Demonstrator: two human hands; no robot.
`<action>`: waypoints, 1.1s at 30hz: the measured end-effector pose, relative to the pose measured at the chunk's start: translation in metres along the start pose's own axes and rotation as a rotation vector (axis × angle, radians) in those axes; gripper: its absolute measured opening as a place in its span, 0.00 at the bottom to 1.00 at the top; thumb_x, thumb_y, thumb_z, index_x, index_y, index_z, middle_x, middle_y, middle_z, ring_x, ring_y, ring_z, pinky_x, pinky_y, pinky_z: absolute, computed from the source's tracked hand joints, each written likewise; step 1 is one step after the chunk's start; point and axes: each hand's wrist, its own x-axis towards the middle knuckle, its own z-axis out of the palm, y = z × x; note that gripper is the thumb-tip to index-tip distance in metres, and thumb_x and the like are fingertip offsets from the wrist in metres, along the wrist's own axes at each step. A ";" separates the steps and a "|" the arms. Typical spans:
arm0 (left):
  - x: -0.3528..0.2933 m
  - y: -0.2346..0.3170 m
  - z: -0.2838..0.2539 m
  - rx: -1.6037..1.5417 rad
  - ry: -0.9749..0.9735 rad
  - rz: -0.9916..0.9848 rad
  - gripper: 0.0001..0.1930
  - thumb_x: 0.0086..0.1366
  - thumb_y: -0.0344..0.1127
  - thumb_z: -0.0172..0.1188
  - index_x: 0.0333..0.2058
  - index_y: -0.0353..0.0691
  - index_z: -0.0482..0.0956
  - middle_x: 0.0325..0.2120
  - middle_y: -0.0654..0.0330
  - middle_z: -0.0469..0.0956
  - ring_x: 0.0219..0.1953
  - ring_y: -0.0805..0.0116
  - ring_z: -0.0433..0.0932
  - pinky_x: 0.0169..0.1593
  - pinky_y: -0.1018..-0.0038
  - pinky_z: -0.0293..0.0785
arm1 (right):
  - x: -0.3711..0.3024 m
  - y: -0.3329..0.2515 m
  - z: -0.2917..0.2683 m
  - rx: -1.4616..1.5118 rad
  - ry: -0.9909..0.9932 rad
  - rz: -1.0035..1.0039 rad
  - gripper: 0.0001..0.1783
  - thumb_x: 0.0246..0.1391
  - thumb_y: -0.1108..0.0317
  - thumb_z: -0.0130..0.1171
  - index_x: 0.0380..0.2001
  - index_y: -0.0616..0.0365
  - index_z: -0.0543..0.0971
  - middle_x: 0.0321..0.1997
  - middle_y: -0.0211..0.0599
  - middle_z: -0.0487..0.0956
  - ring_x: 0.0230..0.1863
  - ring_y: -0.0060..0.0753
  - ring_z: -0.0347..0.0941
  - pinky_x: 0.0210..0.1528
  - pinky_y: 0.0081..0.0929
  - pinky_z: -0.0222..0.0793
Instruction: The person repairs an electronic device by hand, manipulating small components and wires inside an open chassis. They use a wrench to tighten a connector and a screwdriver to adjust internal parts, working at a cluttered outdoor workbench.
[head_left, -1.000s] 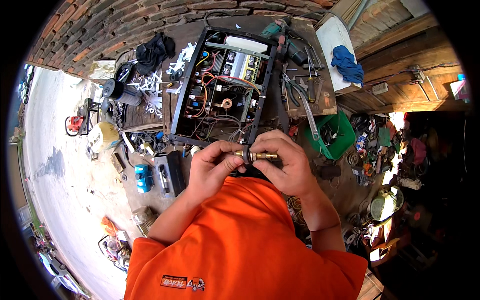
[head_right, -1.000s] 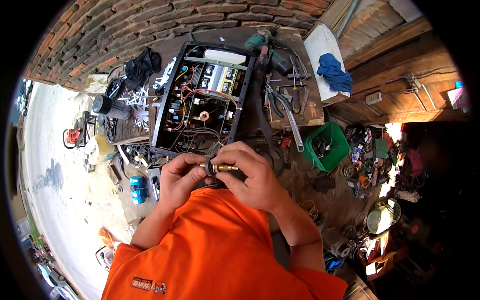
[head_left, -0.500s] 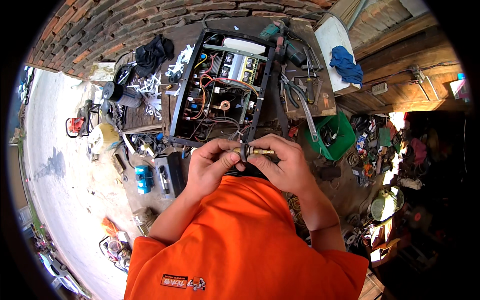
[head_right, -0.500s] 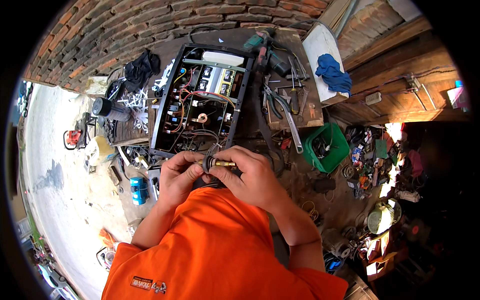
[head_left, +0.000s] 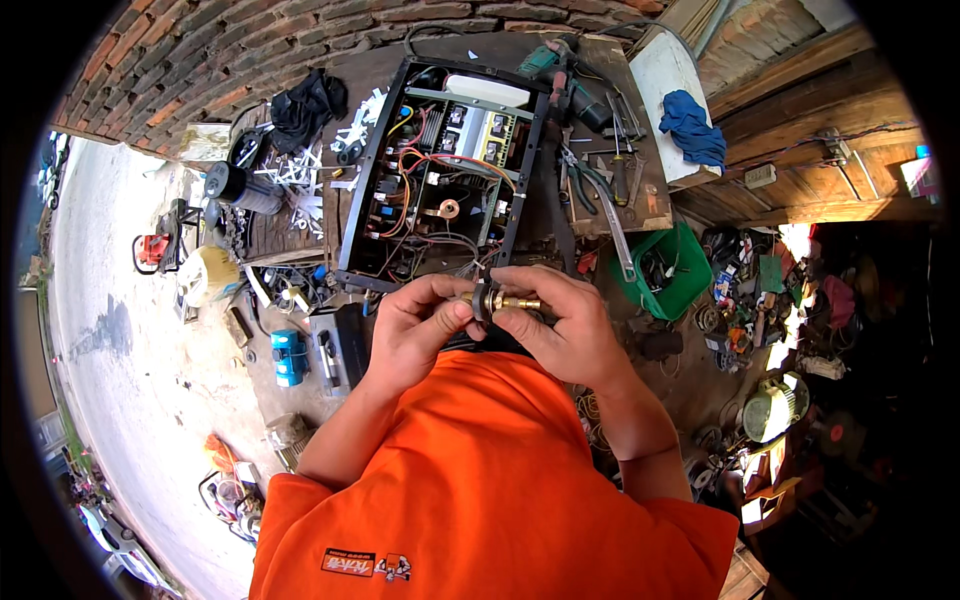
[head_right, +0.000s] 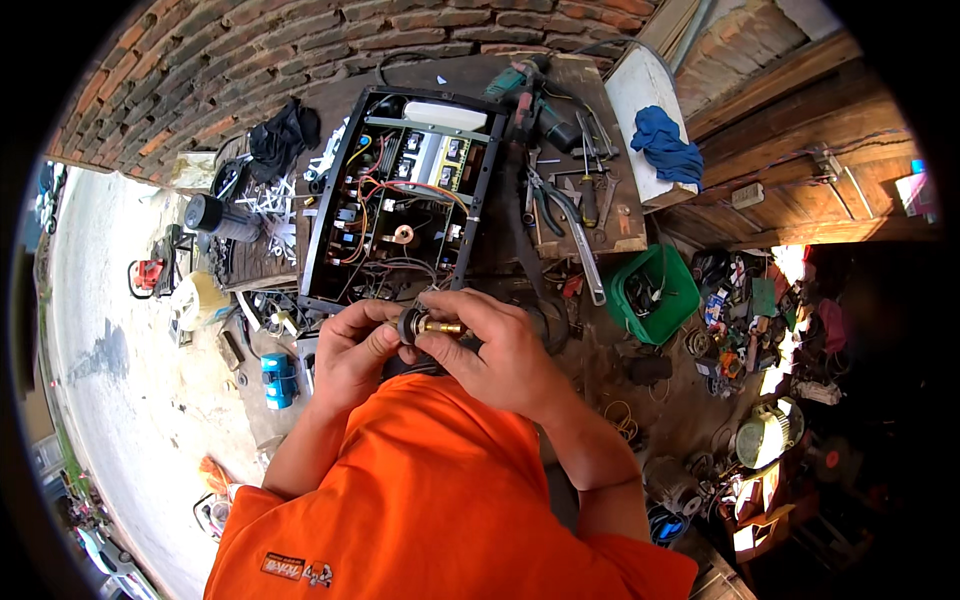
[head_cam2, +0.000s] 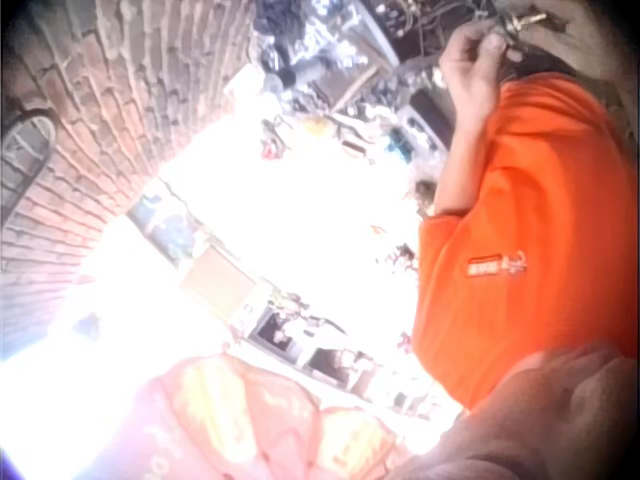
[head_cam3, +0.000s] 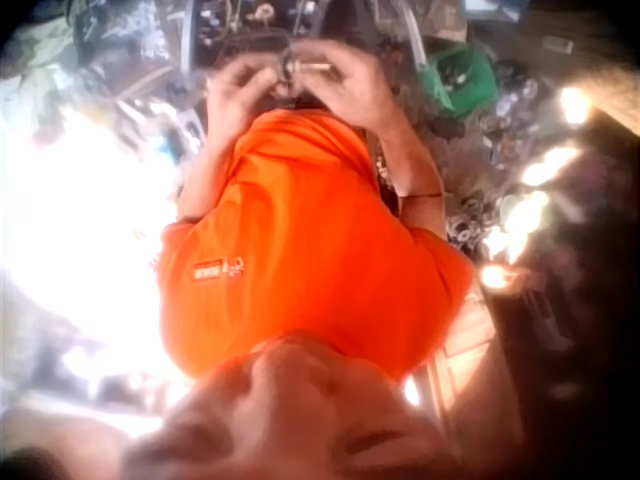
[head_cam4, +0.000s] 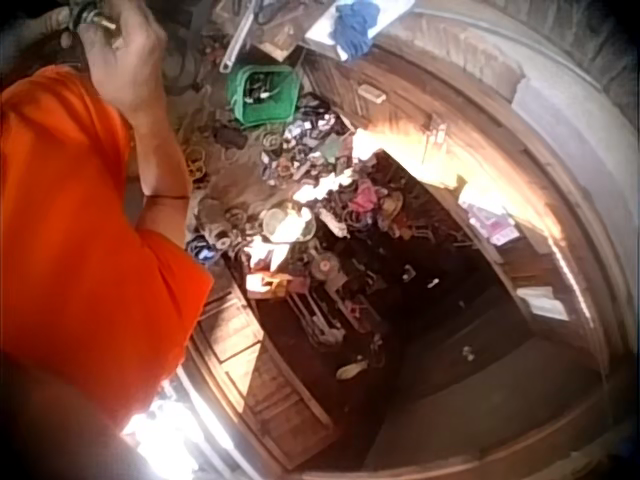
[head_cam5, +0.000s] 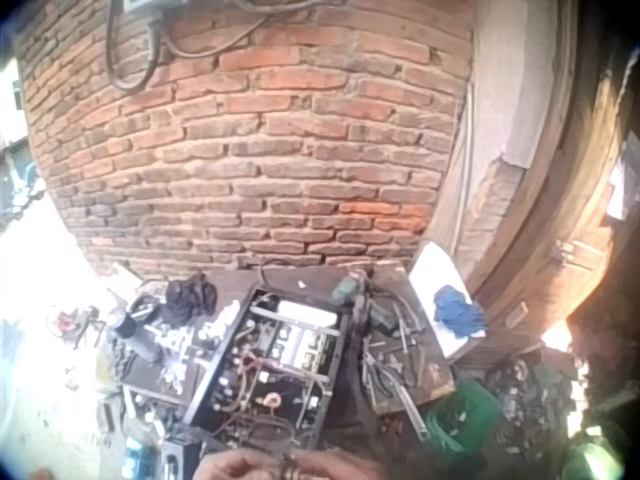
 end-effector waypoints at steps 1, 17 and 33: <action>-0.001 0.000 0.000 0.002 0.002 -0.012 0.10 0.65 0.27 0.55 0.42 0.28 0.75 0.31 0.57 0.78 0.30 0.72 0.77 0.38 0.77 0.75 | -0.001 0.002 -0.001 -0.013 -0.007 0.019 0.24 0.51 0.74 0.61 0.52 0.64 0.70 0.44 0.46 0.77 0.45 0.37 0.77 0.46 0.28 0.73; -0.006 -0.004 0.001 0.015 0.029 -0.041 0.09 0.65 0.28 0.55 0.42 0.28 0.75 0.30 0.57 0.78 0.30 0.72 0.77 0.38 0.77 0.75 | -0.001 0.003 -0.003 -0.107 0.015 -0.077 0.26 0.46 0.82 0.53 0.52 0.63 0.70 0.40 0.44 0.75 0.40 0.34 0.75 0.44 0.27 0.72; -0.010 -0.008 0.000 0.008 0.046 -0.084 0.10 0.66 0.30 0.55 0.41 0.28 0.75 0.31 0.56 0.78 0.30 0.71 0.77 0.37 0.77 0.75 | -0.001 -0.008 0.007 -0.128 0.171 -0.114 0.20 0.47 0.73 0.64 0.46 0.59 0.75 0.42 0.44 0.75 0.41 0.43 0.74 0.43 0.30 0.71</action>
